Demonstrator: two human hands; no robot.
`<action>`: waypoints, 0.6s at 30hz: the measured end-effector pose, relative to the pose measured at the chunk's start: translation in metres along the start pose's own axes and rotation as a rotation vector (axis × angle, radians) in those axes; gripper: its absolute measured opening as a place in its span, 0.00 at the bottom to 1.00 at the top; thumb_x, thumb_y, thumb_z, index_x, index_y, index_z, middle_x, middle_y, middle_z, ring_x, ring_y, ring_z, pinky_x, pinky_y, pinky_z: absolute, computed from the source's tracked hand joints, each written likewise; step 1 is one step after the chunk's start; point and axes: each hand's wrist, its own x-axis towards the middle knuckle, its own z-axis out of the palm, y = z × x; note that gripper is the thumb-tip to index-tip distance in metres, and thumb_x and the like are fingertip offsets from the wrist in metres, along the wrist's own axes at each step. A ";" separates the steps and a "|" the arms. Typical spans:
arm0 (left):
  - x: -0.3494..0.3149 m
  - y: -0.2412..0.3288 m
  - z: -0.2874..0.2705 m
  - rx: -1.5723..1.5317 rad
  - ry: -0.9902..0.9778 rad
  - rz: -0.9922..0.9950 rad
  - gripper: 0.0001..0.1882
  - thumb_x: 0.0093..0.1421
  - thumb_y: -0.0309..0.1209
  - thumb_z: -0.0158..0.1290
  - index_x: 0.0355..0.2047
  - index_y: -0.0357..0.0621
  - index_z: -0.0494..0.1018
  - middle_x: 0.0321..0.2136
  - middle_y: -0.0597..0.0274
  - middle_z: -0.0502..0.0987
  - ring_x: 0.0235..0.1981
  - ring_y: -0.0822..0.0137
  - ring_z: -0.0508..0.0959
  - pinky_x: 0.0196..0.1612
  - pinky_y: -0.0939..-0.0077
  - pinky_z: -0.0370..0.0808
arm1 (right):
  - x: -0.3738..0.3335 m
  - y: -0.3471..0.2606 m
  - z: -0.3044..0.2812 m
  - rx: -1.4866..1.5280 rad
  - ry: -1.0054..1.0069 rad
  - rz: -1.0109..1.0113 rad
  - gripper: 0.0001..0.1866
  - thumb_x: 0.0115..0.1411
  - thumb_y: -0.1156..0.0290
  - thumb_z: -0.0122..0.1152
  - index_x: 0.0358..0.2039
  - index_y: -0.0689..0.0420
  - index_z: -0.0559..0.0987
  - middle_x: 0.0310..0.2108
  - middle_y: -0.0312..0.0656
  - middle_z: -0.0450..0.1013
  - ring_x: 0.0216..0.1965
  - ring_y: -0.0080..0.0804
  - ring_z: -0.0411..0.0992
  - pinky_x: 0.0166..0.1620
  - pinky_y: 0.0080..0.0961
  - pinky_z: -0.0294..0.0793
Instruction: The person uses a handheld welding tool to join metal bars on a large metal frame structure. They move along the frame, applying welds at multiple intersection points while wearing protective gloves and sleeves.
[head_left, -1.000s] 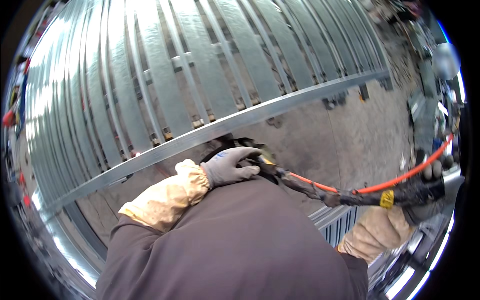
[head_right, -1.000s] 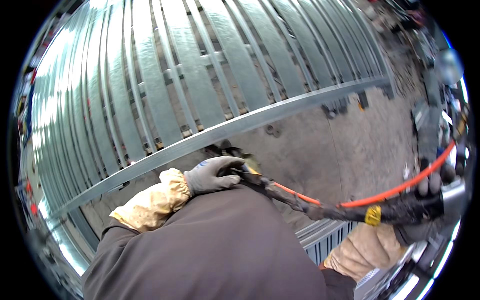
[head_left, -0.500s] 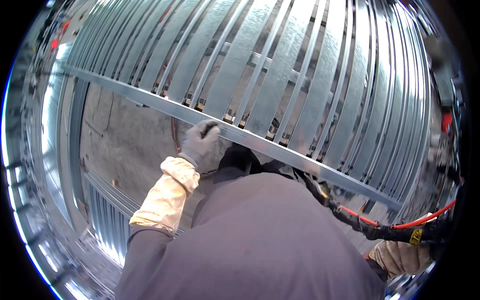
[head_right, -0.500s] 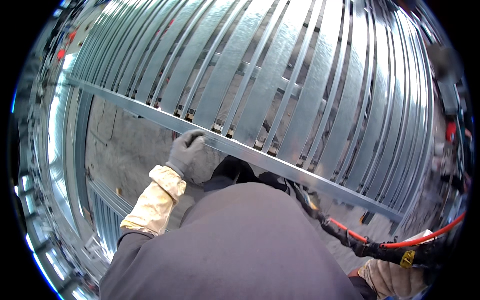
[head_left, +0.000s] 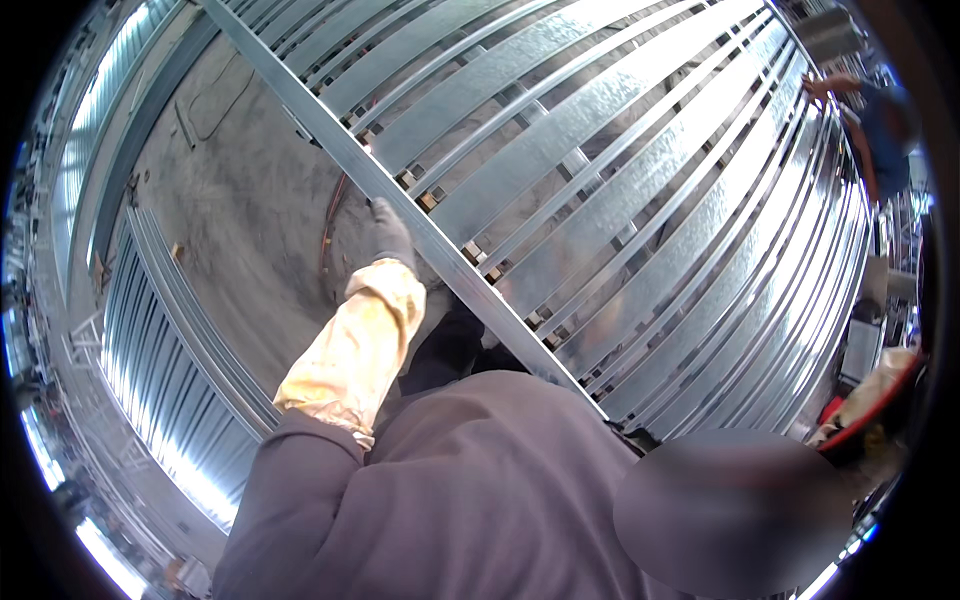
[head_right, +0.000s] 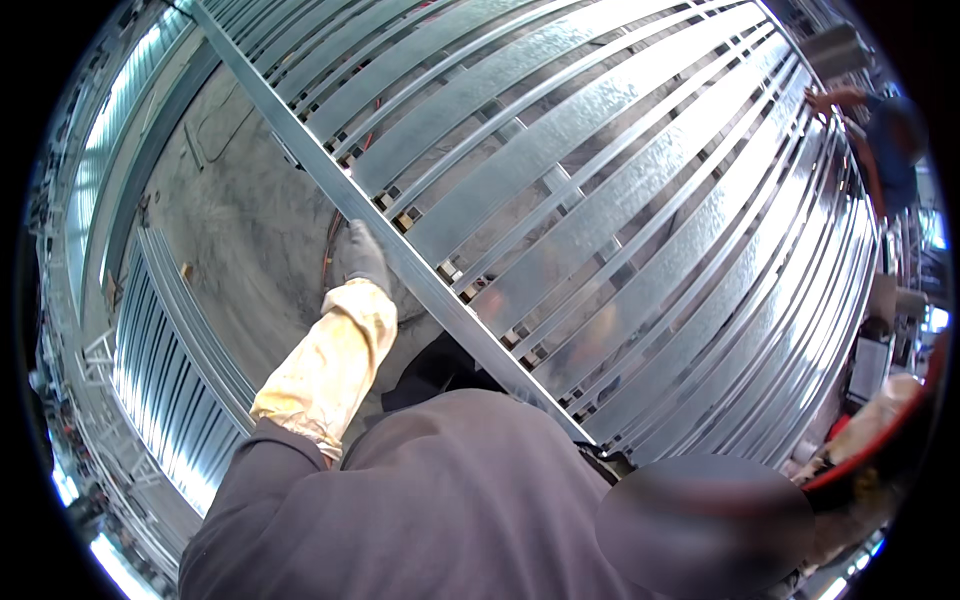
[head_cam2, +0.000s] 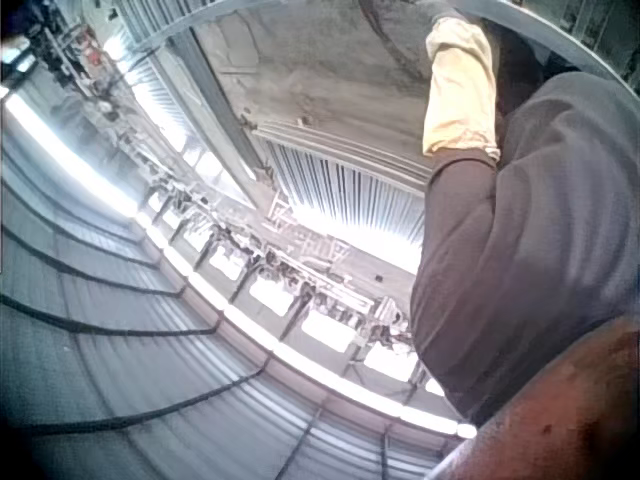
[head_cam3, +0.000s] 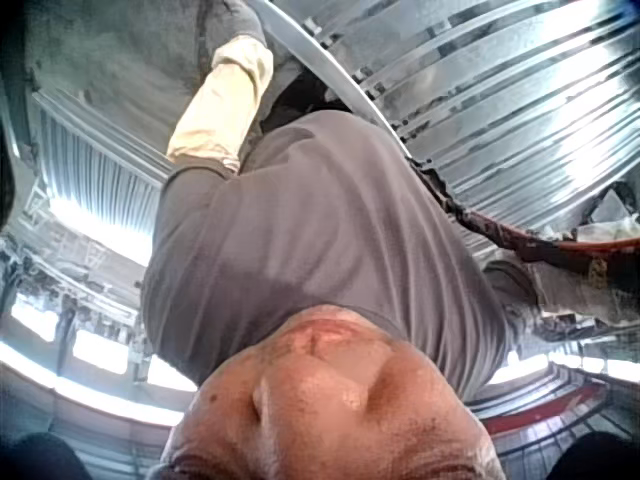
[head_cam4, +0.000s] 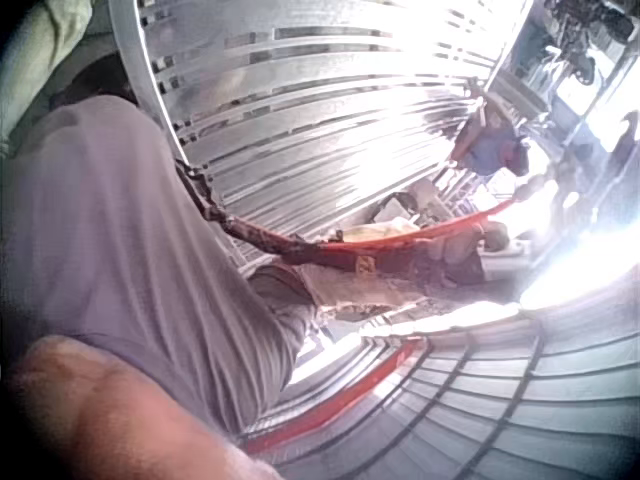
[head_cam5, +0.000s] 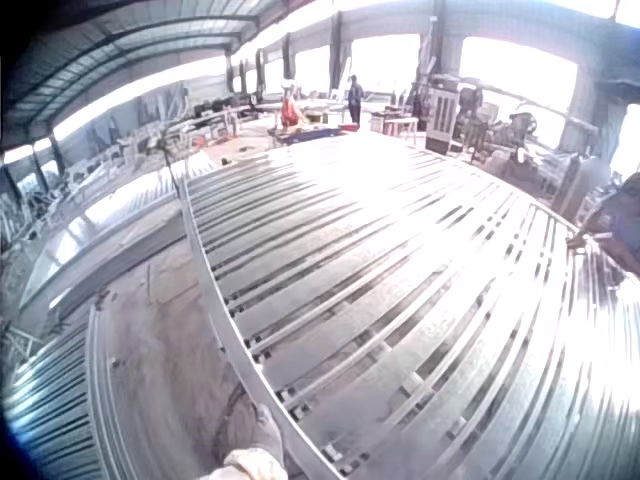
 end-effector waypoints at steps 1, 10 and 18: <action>0.008 -0.010 0.023 -0.212 0.115 -0.021 0.28 0.72 0.46 0.38 0.56 0.31 0.69 0.51 0.38 0.76 0.51 0.45 0.77 0.53 0.62 0.73 | 0.031 0.015 0.019 0.052 -0.097 0.111 0.28 0.67 0.50 0.53 0.51 0.66 0.72 0.31 0.44 0.75 0.24 0.24 0.72 0.25 0.20 0.74; 0.030 -0.028 0.056 -0.211 0.320 0.162 0.25 0.72 0.43 0.39 0.55 0.32 0.69 0.44 0.35 0.77 0.47 0.38 0.77 0.49 0.58 0.73 | 0.104 0.224 0.225 0.243 -0.417 0.760 0.27 0.63 0.54 0.63 0.50 0.66 0.73 0.33 0.49 0.80 0.19 0.27 0.76 0.18 0.20 0.75; 0.043 -0.044 0.058 -0.159 0.420 0.181 0.25 0.72 0.44 0.40 0.52 0.32 0.71 0.43 0.38 0.78 0.44 0.41 0.77 0.48 0.58 0.72 | 0.116 0.327 0.267 0.429 -0.707 0.897 0.23 0.66 0.56 0.58 0.47 0.67 0.75 0.26 0.45 0.78 0.16 0.30 0.74 0.18 0.21 0.72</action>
